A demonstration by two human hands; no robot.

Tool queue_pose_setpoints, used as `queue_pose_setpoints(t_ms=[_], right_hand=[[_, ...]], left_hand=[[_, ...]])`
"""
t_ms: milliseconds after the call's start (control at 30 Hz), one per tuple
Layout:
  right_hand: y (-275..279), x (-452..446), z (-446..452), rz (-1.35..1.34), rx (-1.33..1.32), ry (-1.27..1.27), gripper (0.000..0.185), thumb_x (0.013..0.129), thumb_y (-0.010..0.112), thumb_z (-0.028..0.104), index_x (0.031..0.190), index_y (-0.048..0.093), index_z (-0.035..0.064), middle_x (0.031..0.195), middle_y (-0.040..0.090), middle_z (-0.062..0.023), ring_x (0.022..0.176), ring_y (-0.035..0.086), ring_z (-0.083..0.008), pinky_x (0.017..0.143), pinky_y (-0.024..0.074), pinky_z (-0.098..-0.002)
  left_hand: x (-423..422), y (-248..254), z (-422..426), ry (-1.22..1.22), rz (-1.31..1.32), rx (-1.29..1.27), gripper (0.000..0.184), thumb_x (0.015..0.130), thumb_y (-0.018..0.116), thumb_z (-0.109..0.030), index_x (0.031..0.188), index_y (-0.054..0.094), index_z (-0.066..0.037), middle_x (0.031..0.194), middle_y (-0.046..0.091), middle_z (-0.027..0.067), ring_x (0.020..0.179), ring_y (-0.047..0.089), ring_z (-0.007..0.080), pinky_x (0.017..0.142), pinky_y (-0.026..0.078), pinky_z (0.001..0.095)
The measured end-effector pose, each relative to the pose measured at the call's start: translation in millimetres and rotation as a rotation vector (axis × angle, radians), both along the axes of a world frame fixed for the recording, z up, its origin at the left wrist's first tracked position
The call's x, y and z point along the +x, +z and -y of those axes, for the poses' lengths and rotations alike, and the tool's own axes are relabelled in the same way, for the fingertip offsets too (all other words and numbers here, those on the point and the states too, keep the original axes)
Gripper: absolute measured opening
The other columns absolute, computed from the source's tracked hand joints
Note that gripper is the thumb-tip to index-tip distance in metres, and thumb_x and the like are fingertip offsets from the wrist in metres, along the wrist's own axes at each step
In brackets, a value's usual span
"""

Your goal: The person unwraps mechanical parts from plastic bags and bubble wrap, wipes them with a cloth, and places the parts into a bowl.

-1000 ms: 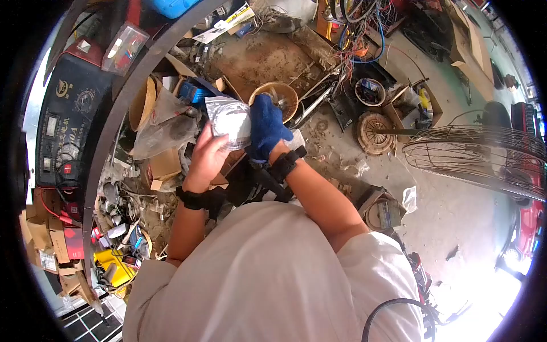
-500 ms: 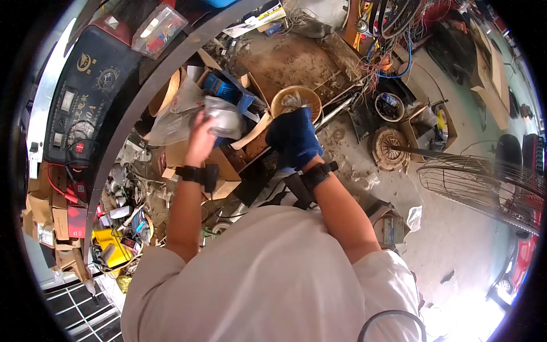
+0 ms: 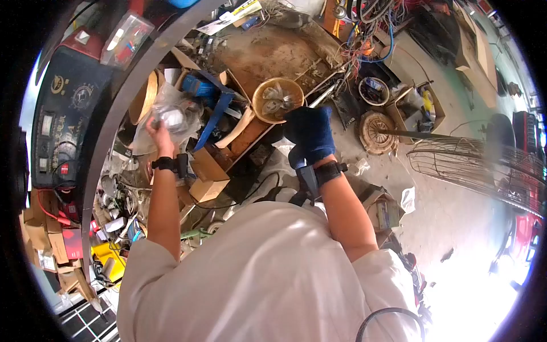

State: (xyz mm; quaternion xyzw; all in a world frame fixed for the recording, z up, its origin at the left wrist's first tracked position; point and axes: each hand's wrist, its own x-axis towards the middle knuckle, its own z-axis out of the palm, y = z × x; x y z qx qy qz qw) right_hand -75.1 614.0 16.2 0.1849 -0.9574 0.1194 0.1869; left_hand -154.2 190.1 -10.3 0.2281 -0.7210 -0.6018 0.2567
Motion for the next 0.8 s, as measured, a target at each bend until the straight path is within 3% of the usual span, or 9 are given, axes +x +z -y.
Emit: queue_pose_setpoints(t_ms=[133, 233, 267, 400, 500, 567, 633, 733, 800], right_hand=[[15, 8, -21, 0.003, 0.052, -0.002, 0.008, 0.061, 0.059, 0.022, 0.06, 0.054, 0.0165, 0.063, 0.053, -0.0023, 0.063, 0.055, -0.0229, 0.057, 0.0323, -0.0383], [4, 7, -35, -0.063, -0.015, -0.037, 0.006, 0.061, 0.06, 0.019, 0.064, 0.056, 0.0153, 0.065, 0.054, -0.0039, 0.064, 0.055, -0.0247, 0.058, 0.0335, -0.0377], [-6, 5, -41, -0.084, -0.063, -0.053, 0.007, 0.062, 0.06, 0.018, 0.068, 0.058, 0.0153, 0.066, 0.055, -0.0038, 0.065, 0.056, -0.0246, 0.058, 0.034, -0.0374], [4, 14, -49, -0.013, -0.2, -0.112, 0.014, 0.066, 0.058, 0.018, 0.08, 0.063, 0.0157, 0.069, 0.057, -0.0026, 0.067, 0.057, -0.0233, 0.058, 0.0348, -0.0372], [-10, 18, -59, 0.065, 0.043, -0.192, 0.017, 0.068, 0.057, 0.019, 0.083, 0.063, 0.015, 0.071, 0.059, -0.0026, 0.071, 0.059, -0.0225, 0.059, 0.0348, -0.0381], [-15, 27, -62, 0.15, 0.076, -0.226, 0.019, 0.066, 0.057, 0.02, 0.083, 0.063, 0.0143, 0.075, 0.06, -0.0032, 0.075, 0.059, -0.0224, 0.06, 0.0347, -0.0386], [-26, 36, -66, 0.153, 0.017, -0.201, 0.021, 0.064, 0.058, 0.022, 0.083, 0.063, 0.0135, 0.08, 0.061, -0.0038, 0.077, 0.06, -0.0227, 0.061, 0.0346, -0.0388], [3, 51, -65, 0.266, -0.316, -0.177, 0.025, 0.061, 0.059, 0.024, 0.081, 0.063, 0.012, 0.086, 0.062, -0.0042, 0.08, 0.059, -0.0235, 0.062, 0.0352, -0.0385], [21, 62, -61, 0.349, -0.458, -0.204, 0.028, 0.058, 0.06, 0.025, 0.083, 0.064, 0.0111, 0.09, 0.063, -0.0043, 0.082, 0.059, -0.0235, 0.064, 0.0367, -0.0376]], left_hand=[[-20, 12, 2, -0.18, -0.101, -0.163, 0.01, 0.085, 0.056, -0.002, 0.093, 0.061, -0.004, 0.101, 0.058, 0.0099, 0.098, 0.052, 0.0229, 0.088, 0.041, 0.0334], [-43, -29, 27, -0.148, 0.065, -0.645, 0.015, 0.076, 0.063, -0.006, 0.091, 0.062, -0.003, 0.106, 0.059, 0.0152, 0.101, 0.054, 0.03, 0.092, 0.039, 0.0379], [-53, -53, 52, -0.226, 0.157, -0.913, 0.033, 0.069, 0.067, -0.009, 0.101, 0.059, -0.004, 0.116, 0.055, 0.02, 0.11, 0.049, 0.0361, 0.097, 0.034, 0.0449], [-25, -28, -19, 0.121, 0.096, -1.22, 0.05, 0.071, 0.064, -0.008, 0.118, 0.048, -0.007, 0.123, 0.045, 0.0213, 0.119, 0.036, 0.0405, 0.098, 0.029, 0.0522], [-5, 8, -93, -0.069, -0.16, -1.049, 0.039, 0.074, 0.062, -0.005, 0.112, 0.052, -0.006, 0.116, 0.051, 0.0196, 0.113, 0.043, 0.0393, 0.096, 0.035, 0.0482], [-8, 0, -128, -0.648, -0.154, -0.815, 0.028, 0.078, 0.059, -0.003, 0.105, 0.055, -0.004, 0.107, 0.055, 0.0177, 0.105, 0.05, 0.0369, 0.09, 0.041, 0.0433], [-8, -22, -164, -0.983, -0.049, -0.823, 0.022, 0.079, 0.058, -0.003, 0.102, 0.057, -0.002, 0.102, 0.057, 0.0175, 0.098, 0.054, 0.036, 0.084, 0.045, 0.0403], [-26, -104, -191, -1.117, 0.292, -0.627, 0.03, 0.08, 0.059, -0.007, 0.109, 0.055, 0.001, 0.106, 0.057, 0.0215, 0.102, 0.053, 0.0387, 0.085, 0.045, 0.0417], [-35, -137, -208, -1.133, 0.399, -0.736, 0.037, 0.081, 0.06, -0.009, 0.115, 0.051, 0.003, 0.111, 0.055, 0.0234, 0.105, 0.052, 0.0392, 0.087, 0.045, 0.0424]])
